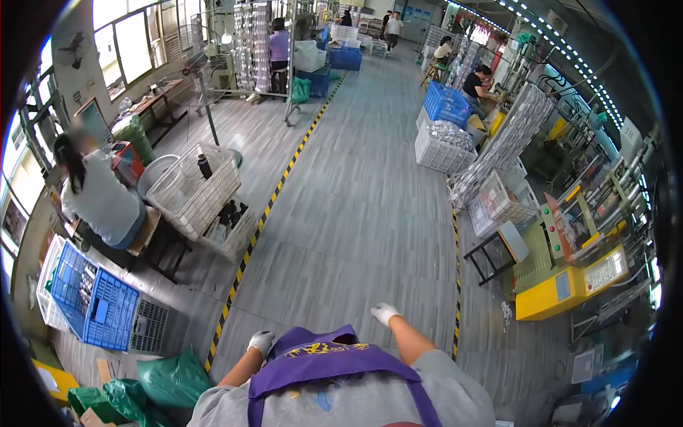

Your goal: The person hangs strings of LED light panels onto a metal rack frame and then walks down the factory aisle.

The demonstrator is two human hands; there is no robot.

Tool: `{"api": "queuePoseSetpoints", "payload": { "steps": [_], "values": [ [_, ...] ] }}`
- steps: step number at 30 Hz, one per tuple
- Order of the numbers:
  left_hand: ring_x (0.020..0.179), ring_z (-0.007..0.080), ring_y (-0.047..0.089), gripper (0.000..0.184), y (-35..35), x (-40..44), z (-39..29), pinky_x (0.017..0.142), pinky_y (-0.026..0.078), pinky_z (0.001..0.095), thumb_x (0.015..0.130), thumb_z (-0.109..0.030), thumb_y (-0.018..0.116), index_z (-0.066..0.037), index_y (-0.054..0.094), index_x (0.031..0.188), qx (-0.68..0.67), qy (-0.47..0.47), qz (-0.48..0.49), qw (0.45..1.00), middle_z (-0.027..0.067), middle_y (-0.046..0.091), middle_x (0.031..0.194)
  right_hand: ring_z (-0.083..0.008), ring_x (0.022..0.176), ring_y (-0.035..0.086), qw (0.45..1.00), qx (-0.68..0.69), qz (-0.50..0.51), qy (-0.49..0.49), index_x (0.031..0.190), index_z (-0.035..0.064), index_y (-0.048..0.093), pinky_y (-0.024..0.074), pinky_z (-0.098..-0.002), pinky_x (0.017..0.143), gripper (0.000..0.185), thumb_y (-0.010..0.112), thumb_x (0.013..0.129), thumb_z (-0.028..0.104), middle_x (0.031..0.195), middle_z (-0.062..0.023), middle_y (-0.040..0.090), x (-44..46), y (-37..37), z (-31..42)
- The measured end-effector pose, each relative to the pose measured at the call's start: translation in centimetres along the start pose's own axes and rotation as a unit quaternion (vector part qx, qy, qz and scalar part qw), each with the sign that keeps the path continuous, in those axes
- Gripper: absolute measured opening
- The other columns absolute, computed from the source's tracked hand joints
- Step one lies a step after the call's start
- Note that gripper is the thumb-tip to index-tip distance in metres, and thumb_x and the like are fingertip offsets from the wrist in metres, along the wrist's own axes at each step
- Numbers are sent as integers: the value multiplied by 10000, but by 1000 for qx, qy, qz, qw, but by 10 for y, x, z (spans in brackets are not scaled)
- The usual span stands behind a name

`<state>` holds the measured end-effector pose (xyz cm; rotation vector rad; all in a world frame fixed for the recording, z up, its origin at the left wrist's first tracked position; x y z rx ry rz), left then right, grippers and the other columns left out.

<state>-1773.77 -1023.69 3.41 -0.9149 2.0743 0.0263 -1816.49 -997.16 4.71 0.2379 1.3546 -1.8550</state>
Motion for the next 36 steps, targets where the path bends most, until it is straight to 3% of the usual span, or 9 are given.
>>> {"api": "queuePoseSetpoints", "payload": {
  "steps": [7, 11, 13, 17, 23, 30, 33, 34, 36],
  "values": [
    [774, 242, 633, 381, -30, 148, -114, 723, 493, 385, 881, -285, 591, -29, 656, 1155, 100, 110, 71, 986, 139, 680, 892, -213, 596, 545, 961, 246, 124, -19, 884, 51, 630, 475, -382, 579, 342, 569, 902, 387, 713, -93, 617, 119, -2, 30],
    [803, 238, 655, 375, -71, 271, -190, 776, 502, 366, 869, -315, 579, -37, 687, 1097, 391, 242, 36, 887, 118, 698, 898, -364, 1160, 601, 964, -226, 76, 118, 1168, 45, 669, 484, -445, 987, 393, 551, 917, 324, 1221, -202, 640, 123, -55, -101],
    [1027, 318, 648, 495, -96, 305, -245, 900, 486, 390, 849, -395, 577, -20, 667, 1160, 158, -10, 38, 987, 179, 688, 1112, -363, 1151, 604, 955, -186, 112, 204, 1170, 43, 668, 483, -445, 981, 402, 546, 918, 332, 1218, -203, 642, 134, -86, -104],
    [1157, 312, 616, 513, -102, 405, -382, 989, 458, 367, 844, -374, 611, -14, 649, 1208, 314, 85, -14, 946, 191, 667, 1196, -363, 1134, 611, 965, -30, 65, 251, 1174, 40, 665, 481, -444, 971, 421, 534, 920, 347, 1210, -206, 645, 192, -126, -40],
    [1157, 286, 616, 540, -17, 483, -578, 988, 463, 354, 864, -383, 607, -30, 615, 1273, 193, 175, 94, 961, 172, 658, 1229, -363, 1108, 620, 972, 71, 63, 213, 1181, 35, 662, 477, -443, 955, 449, 516, 922, 371, 1199, -209, 650, 302, -150, 57],
    [1103, 247, 641, 519, 84, 561, -645, 937, 483, 339, 867, -345, 621, -39, 611, 1286, 228, 190, 243, 923, 150, 673, 1207, -362, 1077, 631, 958, -38, 150, 241, 1188, 29, 657, 472, -442, 937, 483, 496, 924, 399, 1187, -213, 656, 403, -217, 20],
    [1044, 224, 658, 510, 66, 590, -688, 898, 496, 334, 878, -329, 623, -34, 603, 1293, 104, 75, 174, 976, 135, 684, 1179, -362, 1064, 636, 939, -247, 215, 107, 1191, 26, 656, 471, -442, 929, 497, 487, 926, 411, 1181, -215, 658, 479, -264, 20],
    [1022, 220, 662, 508, 56, 611, -697, 888, 499, 335, 877, -330, 627, -30, 607, 1286, 121, 96, 144, 977, 125, 689, 1164, -362, 1060, 638, 940, -268, 196, 75, 1192, 25, 655, 470, -441, 926, 502, 484, 926, 415, 1179, -215, 659, 507, -287, 43],
    [1002, 222, 663, 492, 44, 646, -711, 880, 501, 337, 872, -331, 635, -20, 628, 1254, 105, 91, 107, 985, 114, 699, 1135, -293, 896, 696, 960, 116, -156, 199, 1128, 1, 668, 542, -412, 747, 321, 585, 875, 179, 957, -187, 709, 547, -396, 144]
  ]
}}
Point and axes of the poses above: each hand's wrist, its own x-axis towards the middle knuckle, its own y-axis out of the palm, z = x × y, the point moved 8 cm from there along x, towards the middle knuckle
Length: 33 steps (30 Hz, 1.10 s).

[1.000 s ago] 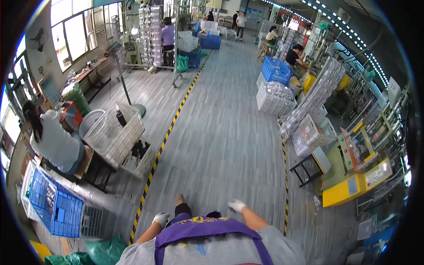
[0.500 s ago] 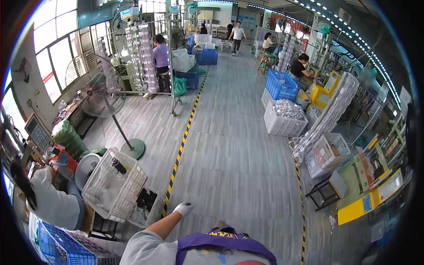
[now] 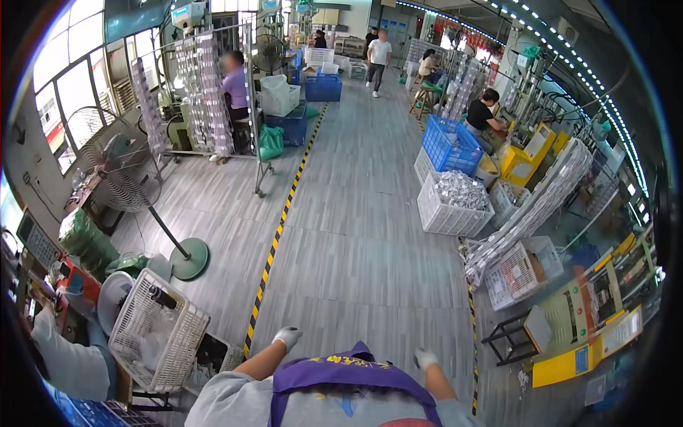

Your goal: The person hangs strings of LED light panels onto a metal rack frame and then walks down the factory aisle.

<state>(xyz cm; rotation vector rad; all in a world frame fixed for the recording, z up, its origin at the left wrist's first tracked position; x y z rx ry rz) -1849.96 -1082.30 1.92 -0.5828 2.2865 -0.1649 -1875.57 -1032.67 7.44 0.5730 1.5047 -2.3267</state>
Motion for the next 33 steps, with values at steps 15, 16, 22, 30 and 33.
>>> {"api": "queuePoseSetpoints", "payload": {
  "steps": [15, 16, 22, 30, 33],
  "values": [
    [1017, 242, 637, 560, -48, 115, -185, 916, 479, 368, 886, -380, 607, -7, 592, 1303, 138, 10, 172, 975, 131, 670, 1197, -324, 953, 675, 979, -109, 123, 118, 1248, 45, 604, 522, -405, 845, 490, 579, 870, 355, 1081, -175, 699, -11, 174, -29],
    [1074, 256, 626, 564, -54, 147, -181, 947, 469, 364, 884, -380, 604, -8, 589, 1308, 159, 40, 171, 972, 144, 658, 1225, -333, 960, 670, 972, -138, 137, 135, 1227, 46, 608, 520, -409, 847, 474, 584, 867, 354, 1086, -182, 693, -39, 174, -41],
    [1217, 311, 577, 608, -121, 206, -181, 1035, 431, 363, 854, -415, 581, -22, 584, 1318, 243, 75, 181, 950, 187, 620, 1291, -389, 1000, 640, 968, -158, 131, 145, 1097, 55, 633, 509, -435, 859, 385, 614, 851, 350, 1116, -224, 660, -137, 233, -30],
    [1225, 322, 567, 582, -97, 213, -141, 1047, 416, 374, 860, -427, 573, -35, 611, 1289, 397, 114, 321, 852, 167, 622, 1296, -351, 856, 641, 996, 67, 7, 60, 974, 61, 614, 515, -432, 735, 238, 620, 880, 279, 954, -191, 640, -131, 328, 55],
    [1231, 323, 562, 579, -76, 193, -150, 1044, 416, 375, 859, -425, 576, -42, 612, 1291, 354, 95, 363, 857, 169, 618, 1302, -230, 681, 595, 824, 522, -176, 132, 849, 98, 562, 473, -405, 567, 214, 563, 938, 293, 734, -58, 581, -165, 277, 60]
  ]
}}
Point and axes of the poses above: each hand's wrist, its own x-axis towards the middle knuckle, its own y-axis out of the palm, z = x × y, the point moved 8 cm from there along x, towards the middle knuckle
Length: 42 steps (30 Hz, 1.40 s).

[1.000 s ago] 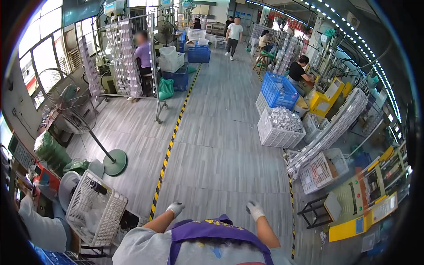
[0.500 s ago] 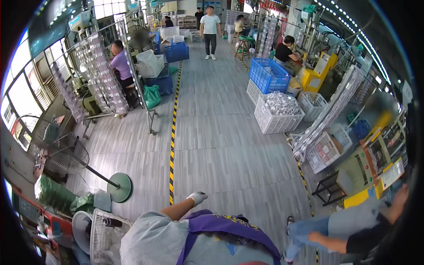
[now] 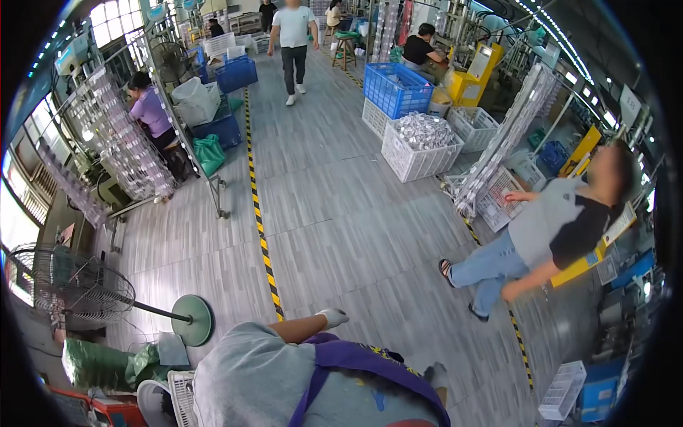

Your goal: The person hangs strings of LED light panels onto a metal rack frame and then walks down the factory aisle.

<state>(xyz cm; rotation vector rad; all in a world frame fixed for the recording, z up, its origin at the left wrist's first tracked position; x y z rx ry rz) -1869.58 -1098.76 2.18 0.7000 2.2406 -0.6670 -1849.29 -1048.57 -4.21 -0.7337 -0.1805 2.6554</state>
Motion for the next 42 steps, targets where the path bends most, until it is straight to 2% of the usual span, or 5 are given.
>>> {"api": "queuePoseSetpoints", "payload": {
  "steps": [13, 23, 33, 34, 42],
  "values": [
    [1244, 323, 552, 576, 27, -11, -9, 1042, 418, 380, 866, -426, 554, -32, 618, 1280, 140, 45, 34, 989, 165, 608, 1317, -214, 752, 643, 635, 214, -713, -206, 1212, -4, 596, 533, -346, 654, 410, 653, 933, 291, 938, -122, 679, -300, -359, 205],
    [1216, 319, 570, 580, 71, -17, -41, 1028, 425, 380, 857, -421, 575, -31, 608, 1286, 151, 89, 85, 981, 166, 626, 1286, -126, 446, 422, 786, 153, -593, -76, 833, 92, 629, 360, -312, 414, 256, 564, 975, 294, 573, -11, 503, -246, -207, 89],
    [1028, 369, 633, 310, 89, 16, -14, 901, 493, 443, 924, -264, 523, -26, 649, 1079, 431, 302, 194, 828, 221, 655, 1123, -275, 715, 673, 799, -538, 249, 103, 821, 98, 725, 499, -448, 741, 439, 423, 977, 376, 817, -112, 713, -236, 50, -173],
    [969, 386, 629, 267, 104, 2, -23, 846, 497, 455, 869, -273, 563, -22, 625, 938, 584, 438, 228, 644, 228, 660, 1025, -272, 609, 623, 903, -332, 73, 264, 690, 97, 662, 506, -417, 737, 510, 391, 994, 404, 633, -93, 653, -273, 39, -96],
    [904, 216, 657, 548, 237, 22, -47, 787, 521, 361, 853, -304, 608, 14, 587, 1299, 422, 213, 344, 811, 147, 693, 1072, -125, 663, 605, 887, 120, -356, 268, 1152, 54, 675, 486, -291, 574, 378, 589, 905, 327, 801, -23, 662, -404, -39, -102]
  ]
}}
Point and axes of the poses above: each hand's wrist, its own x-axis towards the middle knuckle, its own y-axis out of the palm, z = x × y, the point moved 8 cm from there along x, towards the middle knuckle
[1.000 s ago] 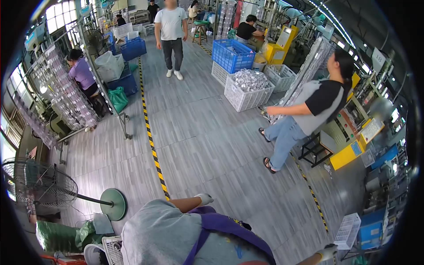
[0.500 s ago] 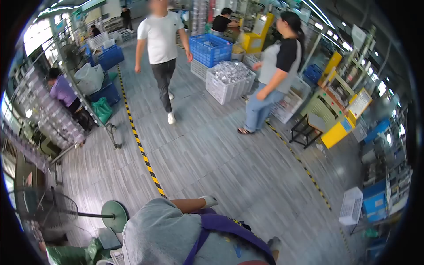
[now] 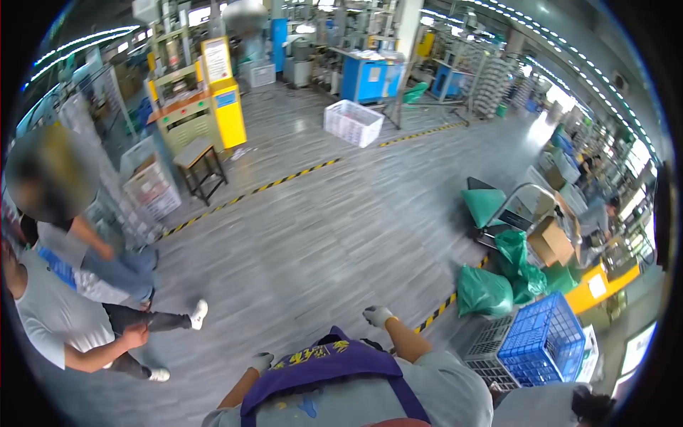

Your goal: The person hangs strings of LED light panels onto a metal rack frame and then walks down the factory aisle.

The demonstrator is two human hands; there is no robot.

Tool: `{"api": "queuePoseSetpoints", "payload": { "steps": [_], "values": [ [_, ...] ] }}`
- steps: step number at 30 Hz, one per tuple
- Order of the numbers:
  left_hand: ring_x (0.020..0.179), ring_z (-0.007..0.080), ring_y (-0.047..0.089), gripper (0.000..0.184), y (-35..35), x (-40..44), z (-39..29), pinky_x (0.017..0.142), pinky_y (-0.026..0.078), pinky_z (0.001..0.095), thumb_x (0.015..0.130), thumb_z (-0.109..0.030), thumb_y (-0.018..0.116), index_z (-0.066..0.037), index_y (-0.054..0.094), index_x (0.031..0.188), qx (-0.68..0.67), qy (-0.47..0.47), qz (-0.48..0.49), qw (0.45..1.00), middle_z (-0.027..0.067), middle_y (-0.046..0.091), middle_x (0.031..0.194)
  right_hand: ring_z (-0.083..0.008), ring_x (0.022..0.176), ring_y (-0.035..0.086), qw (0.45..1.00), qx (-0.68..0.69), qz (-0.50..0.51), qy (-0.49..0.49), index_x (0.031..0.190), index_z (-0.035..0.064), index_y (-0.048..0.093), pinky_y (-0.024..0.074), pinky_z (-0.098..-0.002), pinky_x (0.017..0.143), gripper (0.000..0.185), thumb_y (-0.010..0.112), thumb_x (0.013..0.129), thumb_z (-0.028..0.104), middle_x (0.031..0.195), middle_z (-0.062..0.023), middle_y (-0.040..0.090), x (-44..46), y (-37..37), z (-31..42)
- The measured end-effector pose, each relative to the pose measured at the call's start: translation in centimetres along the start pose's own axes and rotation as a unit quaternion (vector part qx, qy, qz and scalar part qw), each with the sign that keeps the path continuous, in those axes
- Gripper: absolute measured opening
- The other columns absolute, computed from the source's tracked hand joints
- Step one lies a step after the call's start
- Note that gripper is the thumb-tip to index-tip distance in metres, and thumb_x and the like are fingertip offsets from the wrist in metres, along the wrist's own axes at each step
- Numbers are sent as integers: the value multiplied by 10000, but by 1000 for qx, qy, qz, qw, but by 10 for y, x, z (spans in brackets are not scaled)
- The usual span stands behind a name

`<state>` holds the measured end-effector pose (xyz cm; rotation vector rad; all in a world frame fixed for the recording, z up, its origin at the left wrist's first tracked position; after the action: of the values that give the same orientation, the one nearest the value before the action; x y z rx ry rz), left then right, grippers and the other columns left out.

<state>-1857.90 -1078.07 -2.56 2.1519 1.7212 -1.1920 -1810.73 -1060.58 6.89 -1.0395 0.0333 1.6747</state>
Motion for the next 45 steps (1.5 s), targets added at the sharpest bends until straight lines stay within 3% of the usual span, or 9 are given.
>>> {"api": "queuePoseSetpoints", "payload": {
  "steps": [5, 8, 16, 30, 34, 37, 39, 41, 45],
  "values": [
    [869, 178, 613, 511, 59, 60, -158, 694, 490, 339, 880, -330, 587, -38, 571, 1299, -96, -55, -18, 994, 72, 643, 1023, -194, 761, 656, 988, -128, 86, 19, 1196, 93, 670, 527, -346, 687, 412, 613, 879, 350, 878, -100, 689, 14, -51, -143],
    [848, 205, 639, 536, 116, 91, -230, 730, 517, 328, 871, -300, 626, 3, 573, 1310, -104, -37, -8, 994, 116, 678, 1072, -256, 859, 688, 964, -257, -69, -10, 1170, 73, 677, 541, -373, 776, 461, 634, 859, 411, 951, -122, 720, 31, -87, -270],
    [745, 135, 562, 510, 206, 152, -349, 618, 441, 306, 877, -369, 621, -46, 616, 1272, 22, 21, 126, 992, 38, 645, 877, -268, 652, 650, 929, 239, -95, 266, 946, -18, 689, 517, -405, 602, 427, 610, 896, 399, 764, -134, 678, -55, -162, -337],
    [766, 177, 604, 430, 187, 384, -518, 690, 479, 347, 881, -367, 593, -24, 659, 1132, 172, 56, 160, 971, 59, 657, 885, -200, 635, 630, 997, 14, -11, 71, 1006, 55, 688, 502, -361, 579, 310, 607, 905, 337, 783, -59, 685, 175, -287, -282],
    [856, 265, 639, 477, 188, 472, -586, 789, 484, 376, 897, -397, 540, -32, 658, 1180, 193, 9, 119, 974, 135, 697, 996, -183, 605, 609, 940, 217, -77, 250, 987, 61, 693, 487, -352, 542, 275, 600, 908, 309, 735, -41, 657, 195, -400, -232],
    [1103, 331, 622, 567, 220, 534, -664, 931, 458, 382, 914, -452, 485, -24, 608, 1265, 375, 56, 145, 914, 189, 658, 1211, -235, 972, 691, 897, 335, -148, 248, 1068, 31, 682, 517, -356, 854, 383, 533, 912, 348, 977, -118, 729, 209, -443, -217],
    [1103, 313, 624, 561, 262, 576, -710, 942, 450, 387, 909, -430, 504, -2, 606, 1257, 230, 65, 169, 956, 182, 660, 1213, -192, 682, 646, 935, 217, -140, 242, 978, 76, 695, 506, -360, 598, 276, 592, 922, 326, 766, -45, 661, 215, -492, -214],
    [1097, 299, 627, 548, 296, 578, -791, 933, 454, 378, 904, -414, 525, 1, 612, 1250, 251, 79, 191, 946, 179, 664, 1202, -243, 923, 688, 967, -245, -2, 71, 1088, 59, 695, 528, -373, 778, 413, 544, 944, 415, 983, -93, 716, 275, -493, -274],
    [1056, 256, 640, 515, 379, 625, -907, 892, 476, 351, 887, -375, 582, -17, 624, 1255, 203, 101, 213, 950, 160, 676, 1166, -272, 1143, 627, 959, -67, 4, 277, 1244, 52, 640, 460, -381, 979, 535, 463, 969, 475, 1263, -134, 645, 305, -588, -334]
  ]
}}
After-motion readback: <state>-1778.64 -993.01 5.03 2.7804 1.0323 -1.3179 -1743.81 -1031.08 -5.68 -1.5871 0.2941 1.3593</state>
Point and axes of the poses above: each hand's wrist, its own x-axis towards the middle knuckle, its own y-axis out of the palm, z = x × y, the point moved 8 cm from there along x, towards the middle knuckle
